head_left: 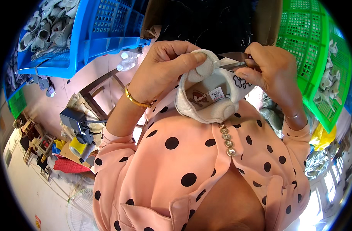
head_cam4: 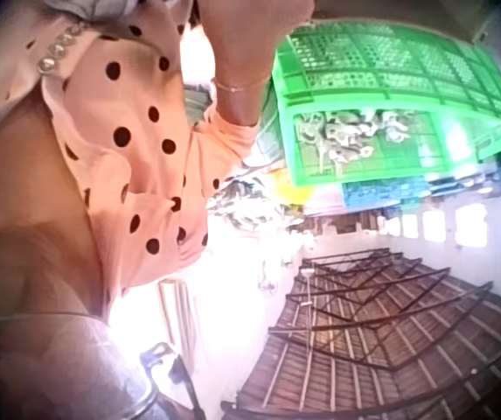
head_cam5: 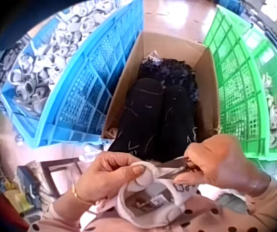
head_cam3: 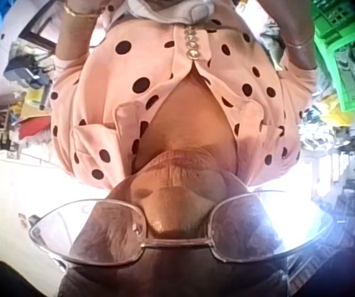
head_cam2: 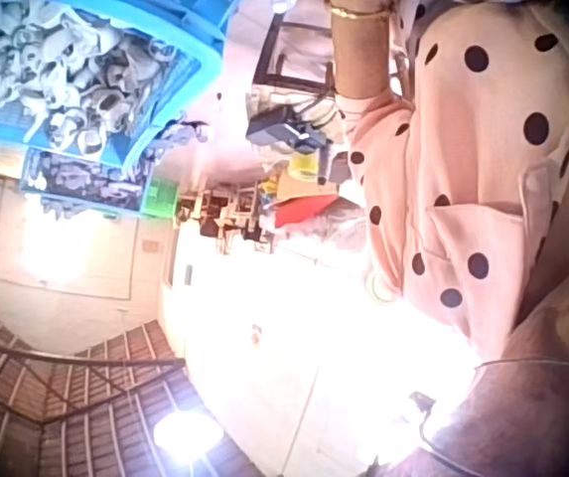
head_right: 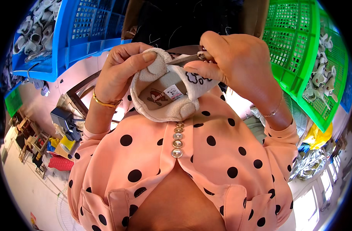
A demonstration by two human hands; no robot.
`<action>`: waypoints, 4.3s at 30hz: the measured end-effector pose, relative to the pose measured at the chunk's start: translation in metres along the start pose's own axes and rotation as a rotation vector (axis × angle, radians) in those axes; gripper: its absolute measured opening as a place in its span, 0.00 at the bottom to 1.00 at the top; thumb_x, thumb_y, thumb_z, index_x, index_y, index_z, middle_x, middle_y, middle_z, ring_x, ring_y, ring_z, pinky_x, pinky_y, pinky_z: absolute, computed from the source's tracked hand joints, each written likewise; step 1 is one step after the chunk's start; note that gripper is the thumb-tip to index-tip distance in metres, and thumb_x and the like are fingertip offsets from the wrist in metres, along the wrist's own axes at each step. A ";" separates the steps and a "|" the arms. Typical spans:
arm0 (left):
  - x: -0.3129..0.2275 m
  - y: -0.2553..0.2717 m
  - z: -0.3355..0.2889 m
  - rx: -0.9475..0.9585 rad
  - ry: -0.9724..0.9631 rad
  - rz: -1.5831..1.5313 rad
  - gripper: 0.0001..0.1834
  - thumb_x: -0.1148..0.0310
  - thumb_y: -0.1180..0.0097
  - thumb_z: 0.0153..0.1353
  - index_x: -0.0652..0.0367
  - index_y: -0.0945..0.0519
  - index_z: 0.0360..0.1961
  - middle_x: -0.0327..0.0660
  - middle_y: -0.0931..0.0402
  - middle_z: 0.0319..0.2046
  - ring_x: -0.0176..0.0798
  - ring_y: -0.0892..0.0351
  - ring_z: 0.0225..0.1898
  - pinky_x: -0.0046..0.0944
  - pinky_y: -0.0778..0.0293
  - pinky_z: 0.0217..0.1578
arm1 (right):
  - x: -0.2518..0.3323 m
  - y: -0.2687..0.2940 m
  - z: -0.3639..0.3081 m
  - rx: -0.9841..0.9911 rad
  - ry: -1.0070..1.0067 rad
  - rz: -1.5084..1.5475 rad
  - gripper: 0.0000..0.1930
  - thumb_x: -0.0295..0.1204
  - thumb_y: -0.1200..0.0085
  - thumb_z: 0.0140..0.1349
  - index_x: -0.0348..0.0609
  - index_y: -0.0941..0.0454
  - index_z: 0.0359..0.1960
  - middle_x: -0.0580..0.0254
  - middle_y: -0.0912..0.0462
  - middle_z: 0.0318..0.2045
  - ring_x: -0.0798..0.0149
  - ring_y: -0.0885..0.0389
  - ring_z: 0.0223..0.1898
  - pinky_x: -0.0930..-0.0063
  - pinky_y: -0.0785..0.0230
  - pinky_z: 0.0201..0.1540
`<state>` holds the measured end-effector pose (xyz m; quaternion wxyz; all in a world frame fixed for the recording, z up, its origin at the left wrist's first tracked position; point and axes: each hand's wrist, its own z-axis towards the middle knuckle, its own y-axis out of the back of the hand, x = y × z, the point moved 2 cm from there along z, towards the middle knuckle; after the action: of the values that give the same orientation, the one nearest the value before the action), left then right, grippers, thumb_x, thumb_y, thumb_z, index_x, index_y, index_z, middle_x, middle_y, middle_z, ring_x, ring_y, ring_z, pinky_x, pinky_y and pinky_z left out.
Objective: The person uses a pair of scissors to trim loose threads and excess fabric from the edges of small white shoes. They handle the shoes one at a time, picking them from a blue crate, performing the trimming, and placing the finished items into a green crate.
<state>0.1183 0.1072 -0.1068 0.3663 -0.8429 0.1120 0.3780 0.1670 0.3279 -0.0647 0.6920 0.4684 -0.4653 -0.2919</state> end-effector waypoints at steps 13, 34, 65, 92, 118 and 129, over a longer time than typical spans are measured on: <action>0.007 0.001 -0.002 0.006 0.015 -0.098 0.09 0.74 0.48 0.62 0.66 0.18 0.38 0.45 0.17 0.32 0.34 0.16 0.33 0.30 0.20 0.37 | 0.006 0.008 0.006 0.059 0.093 -0.105 0.21 0.50 0.42 0.53 0.46 0.30 0.21 0.62 0.34 0.14 0.58 0.30 0.17 0.67 0.41 0.19; 0.016 0.006 0.002 -0.015 0.016 -0.094 0.08 0.74 0.47 0.62 0.66 0.18 0.37 0.45 0.17 0.32 0.33 0.17 0.32 0.29 0.20 0.35 | -0.002 -0.004 0.012 0.133 0.062 -0.057 0.23 0.51 0.45 0.57 0.45 0.33 0.19 0.65 0.29 0.13 0.61 0.26 0.17 0.69 0.38 0.19; -0.032 0.020 0.046 -0.041 -0.305 0.460 0.08 0.72 0.41 0.61 0.64 0.16 0.38 0.36 0.18 0.29 0.23 0.24 0.31 0.23 0.29 0.33 | -0.018 -0.025 0.033 -0.036 -0.501 0.591 0.14 0.38 0.38 0.57 0.40 0.24 0.34 0.62 0.25 0.19 0.68 0.26 0.20 0.76 0.33 0.26; -0.013 0.016 0.060 -0.091 -1.641 1.497 0.10 0.71 0.36 0.42 0.60 0.18 0.28 0.39 0.23 0.29 0.38 0.23 0.30 0.31 0.29 0.25 | 0.003 -0.069 0.026 -0.235 -0.830 1.553 0.06 0.28 0.46 0.65 0.37 0.27 0.35 0.77 0.33 0.20 0.83 0.41 0.20 0.87 0.48 0.21; 0.033 0.033 0.043 -0.189 -0.846 1.174 0.07 0.76 0.37 0.51 0.59 0.22 0.31 0.40 0.25 0.30 0.44 0.26 0.32 0.37 0.28 0.31 | 0.016 -0.099 -0.009 0.035 -1.000 1.651 0.05 0.24 0.53 0.62 0.37 0.29 0.38 0.77 0.35 0.22 0.83 0.42 0.20 0.86 0.49 0.21; 0.041 0.020 0.044 -0.285 -0.696 1.106 0.07 0.78 0.40 0.54 0.62 0.25 0.33 0.43 0.27 0.32 0.47 0.25 0.32 0.40 0.27 0.31 | -0.031 -0.068 0.002 0.096 -0.328 0.452 0.23 0.51 0.50 0.64 0.39 0.26 0.30 0.55 0.27 0.14 0.58 0.24 0.17 0.71 0.34 0.22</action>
<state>0.1125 0.1278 -0.1663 0.0184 -0.5303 0.3520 0.7710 0.1557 0.3263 -0.1384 0.6321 0.3316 -0.6770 -0.1795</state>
